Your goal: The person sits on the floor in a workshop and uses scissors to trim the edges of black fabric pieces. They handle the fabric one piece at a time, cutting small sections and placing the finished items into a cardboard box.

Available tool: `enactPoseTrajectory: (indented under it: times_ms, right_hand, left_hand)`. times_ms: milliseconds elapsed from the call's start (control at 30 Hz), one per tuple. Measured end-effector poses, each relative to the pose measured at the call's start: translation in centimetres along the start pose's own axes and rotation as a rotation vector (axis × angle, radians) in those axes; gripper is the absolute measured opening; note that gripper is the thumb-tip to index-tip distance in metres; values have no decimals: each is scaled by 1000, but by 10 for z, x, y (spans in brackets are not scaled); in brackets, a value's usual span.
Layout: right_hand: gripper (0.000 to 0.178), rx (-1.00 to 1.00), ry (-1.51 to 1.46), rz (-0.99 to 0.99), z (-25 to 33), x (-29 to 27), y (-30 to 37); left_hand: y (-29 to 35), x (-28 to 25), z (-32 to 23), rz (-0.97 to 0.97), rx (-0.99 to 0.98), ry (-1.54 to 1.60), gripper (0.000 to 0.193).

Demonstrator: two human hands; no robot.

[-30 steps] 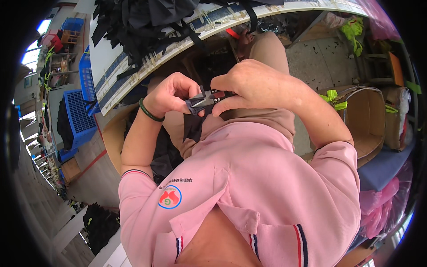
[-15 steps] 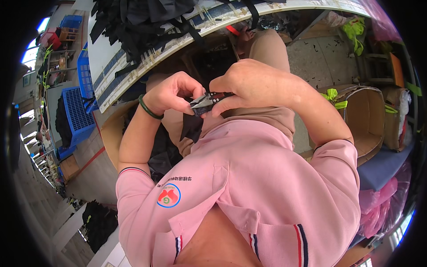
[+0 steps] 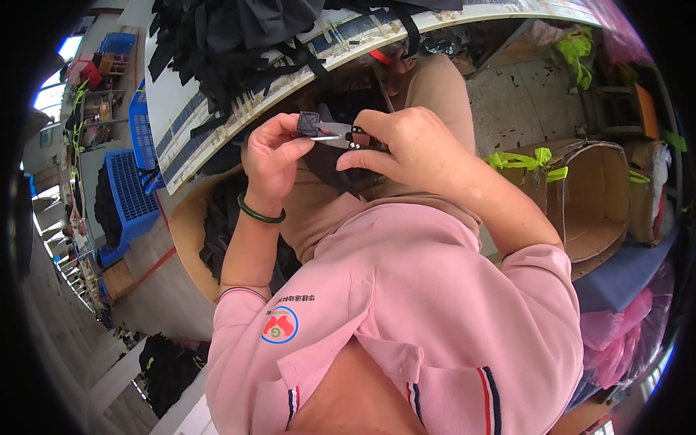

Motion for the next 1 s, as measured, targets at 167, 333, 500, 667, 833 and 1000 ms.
enactPoseTrajectory:
  times_ms: [167,333,500,667,833,1000]
  right_hand:
    - [43,-52,92,-24,10,3,-2]
    - [43,10,35,53,8,-2,-3]
    - [38,38,-109,80,5,-2,0]
    - [38,-16,-39,40,9,-2,1]
    - [44,-6,49,42,11,-4,-1]
    - [43,-24,81,29,12,-5,-1]
  left_hand:
    - [1,7,-2,-2,122,-15,17]
    - [3,4,0,31,130,-52,16]
    - [4,8,-2,30,105,-14,17]
    - [5,8,-1,54,101,29,17]
    - [5,9,0,36,128,26,18]
    - [5,12,0,28,105,25,19]
Point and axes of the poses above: each hand's wrist, its own y-axis away from the middle knuckle, its own x-axis out of the palm, z = x × y, the point moved 2 cm from there along -y, towards the middle knuckle, and after that the axes turned 5 degrees about x, right-handed, at the moved point
